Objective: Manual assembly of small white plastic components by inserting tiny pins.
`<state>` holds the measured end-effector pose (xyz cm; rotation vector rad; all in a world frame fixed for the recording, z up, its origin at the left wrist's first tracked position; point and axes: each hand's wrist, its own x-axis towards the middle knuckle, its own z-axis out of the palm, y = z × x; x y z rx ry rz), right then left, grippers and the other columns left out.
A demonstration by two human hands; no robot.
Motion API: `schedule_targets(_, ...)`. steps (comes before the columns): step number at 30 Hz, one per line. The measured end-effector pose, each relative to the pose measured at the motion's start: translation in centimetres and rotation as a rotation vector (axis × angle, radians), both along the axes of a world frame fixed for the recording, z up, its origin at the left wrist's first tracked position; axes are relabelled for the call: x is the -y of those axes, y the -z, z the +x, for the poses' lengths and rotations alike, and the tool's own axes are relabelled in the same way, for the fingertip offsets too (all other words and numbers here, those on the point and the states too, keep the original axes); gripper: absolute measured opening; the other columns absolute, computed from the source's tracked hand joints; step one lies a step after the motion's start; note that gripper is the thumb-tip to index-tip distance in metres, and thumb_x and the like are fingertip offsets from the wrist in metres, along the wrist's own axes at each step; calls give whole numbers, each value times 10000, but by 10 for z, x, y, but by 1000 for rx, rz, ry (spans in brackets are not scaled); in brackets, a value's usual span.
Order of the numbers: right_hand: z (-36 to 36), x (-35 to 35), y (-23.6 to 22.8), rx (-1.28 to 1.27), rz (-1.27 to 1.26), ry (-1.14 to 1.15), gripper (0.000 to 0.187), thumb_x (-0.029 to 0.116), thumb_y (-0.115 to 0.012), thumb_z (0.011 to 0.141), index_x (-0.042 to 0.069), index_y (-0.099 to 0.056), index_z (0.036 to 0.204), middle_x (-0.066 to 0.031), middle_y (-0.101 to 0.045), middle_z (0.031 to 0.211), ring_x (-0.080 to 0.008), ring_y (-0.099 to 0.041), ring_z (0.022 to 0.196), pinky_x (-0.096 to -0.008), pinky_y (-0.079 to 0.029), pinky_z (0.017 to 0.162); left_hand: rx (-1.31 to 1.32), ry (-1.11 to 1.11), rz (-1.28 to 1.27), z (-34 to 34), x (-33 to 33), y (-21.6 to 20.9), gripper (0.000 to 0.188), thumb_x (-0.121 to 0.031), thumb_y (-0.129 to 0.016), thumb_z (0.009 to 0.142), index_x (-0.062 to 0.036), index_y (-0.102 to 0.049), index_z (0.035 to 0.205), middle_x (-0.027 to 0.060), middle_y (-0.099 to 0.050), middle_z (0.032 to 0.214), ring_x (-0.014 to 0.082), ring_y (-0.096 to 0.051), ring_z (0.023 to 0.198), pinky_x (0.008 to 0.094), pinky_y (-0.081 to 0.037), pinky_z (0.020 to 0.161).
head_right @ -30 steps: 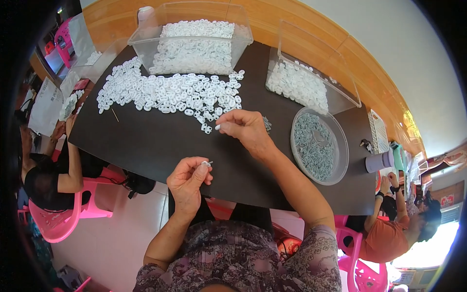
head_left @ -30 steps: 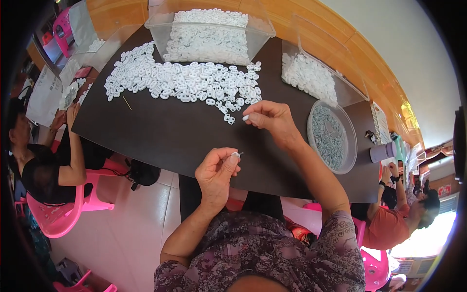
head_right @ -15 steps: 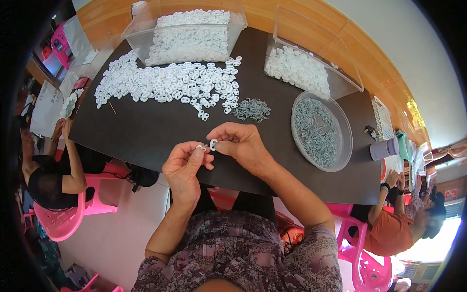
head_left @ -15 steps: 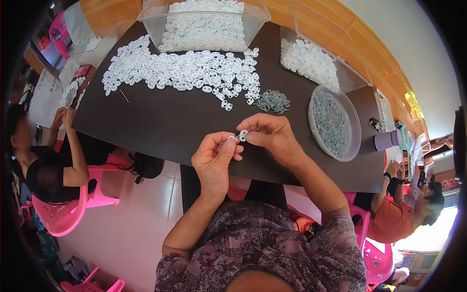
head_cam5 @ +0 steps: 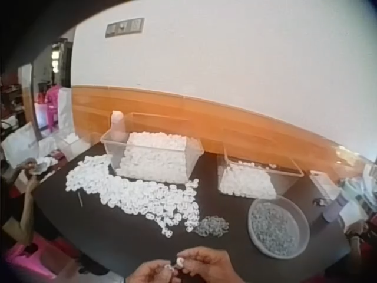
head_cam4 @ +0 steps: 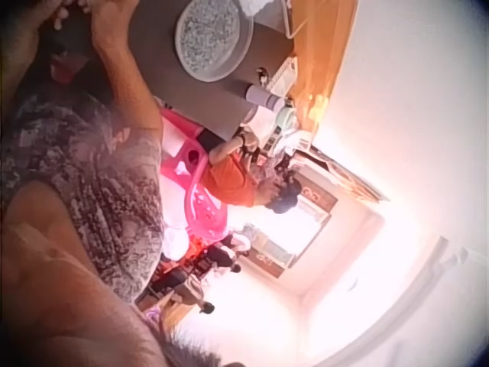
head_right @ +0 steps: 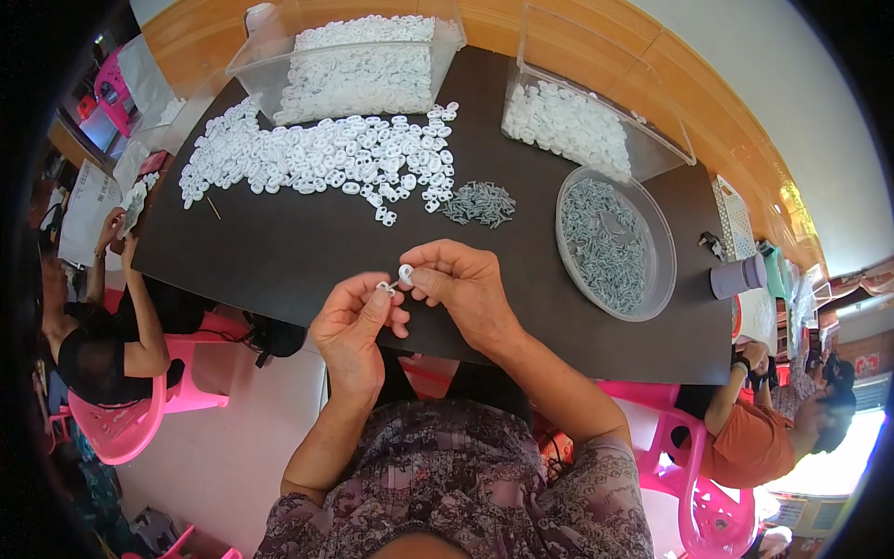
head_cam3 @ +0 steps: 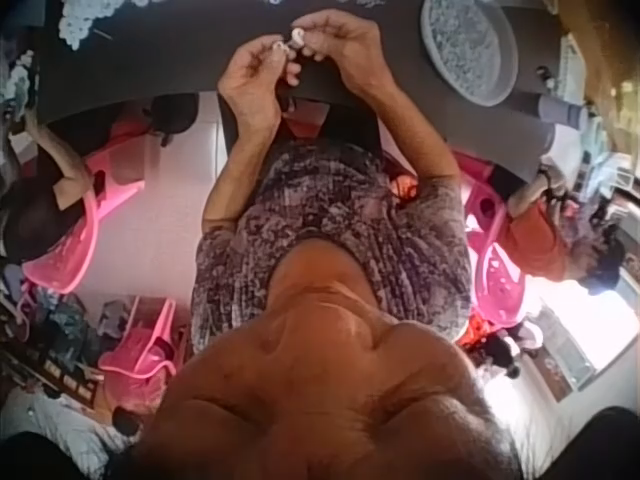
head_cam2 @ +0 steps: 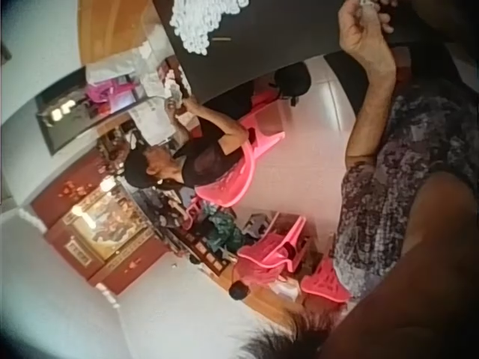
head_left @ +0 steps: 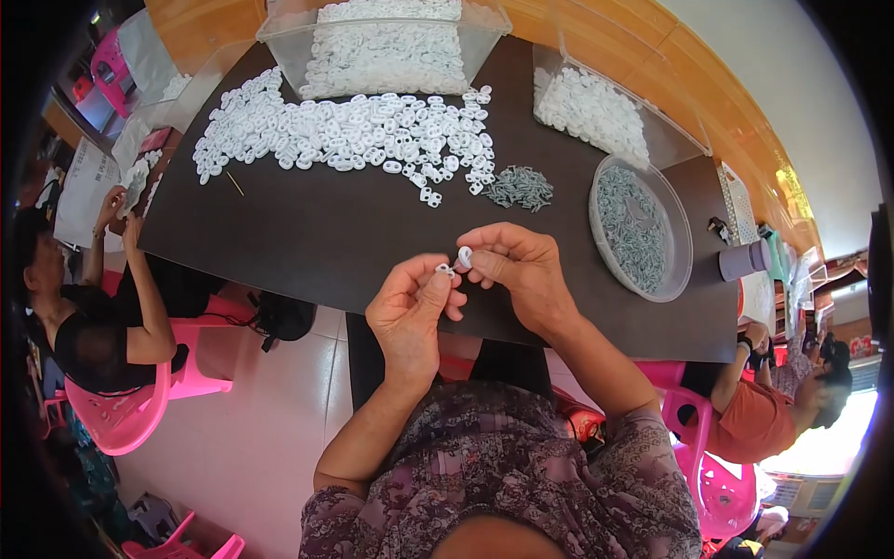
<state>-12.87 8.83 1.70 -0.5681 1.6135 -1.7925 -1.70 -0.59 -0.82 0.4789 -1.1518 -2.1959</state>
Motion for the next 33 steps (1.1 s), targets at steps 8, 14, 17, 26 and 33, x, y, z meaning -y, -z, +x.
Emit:
schedule_targets(8, 0, -3, 0, -3, 5, 28, 144, 48, -643, 828, -9, -646, 960, -56, -664, 801, -70, -573, 673, -196, -447, 602, 0, -2, -56, 3, -4, 0, 181, -29, -575, 893, 45, -578, 1057, 75, -625, 855, 88, -589, 673, 201, -478, 554)
schedule_targets(14, 4, -1, 0, -25, -20, 32, 141, 32, -649, 819, -10, -647, 953, -48, -661, 805, -60, -561, 670, -191, -443, 600, 62, -1, -57, 4, -4, -2, 163, -21, -575, 889, 35, -584, 1043, 61, -625, 843, 74, -586, 673, 184, -465, 544)
schedule_targets(17, 5, 0, 1, -31, -26, 29, 140, 20, -647, 816, -12, -647, 953, -45, -659, 808, -55, -556, 672, -188, -441, 599, 66, -3, -61, 4, -3, -1, 159, -20, -576, 888, 31, -587, 1038, 56, -626, 841, 68, -583, 672, 178, -460, 545)
schedule_targets(26, 10, 3, 2, -96, -56, 22, 118, -8, -609, 831, -24, -639, 944, -31, -647, 795, -50, -560, 693, -186, -446, 604, 90, -7, -85, 6, -3, -2, 157, -15, -577, 884, 24, -591, 1035, 36, -619, 823, 57, -573, 666, 171, -448, 541)
schedule_targets(33, 17, 4, 4, -112, -99, 34, 98, -25, -595, 839, -32, -638, 927, -37, -649, 807, -69, -582, 727, -202, -477, 652, 83, -35, -144, 4, -6, 1, 177, -17, -577, 887, 16, -584, 1060, 21, -607, 819, 51, -568, 678, 169, -450, 550)
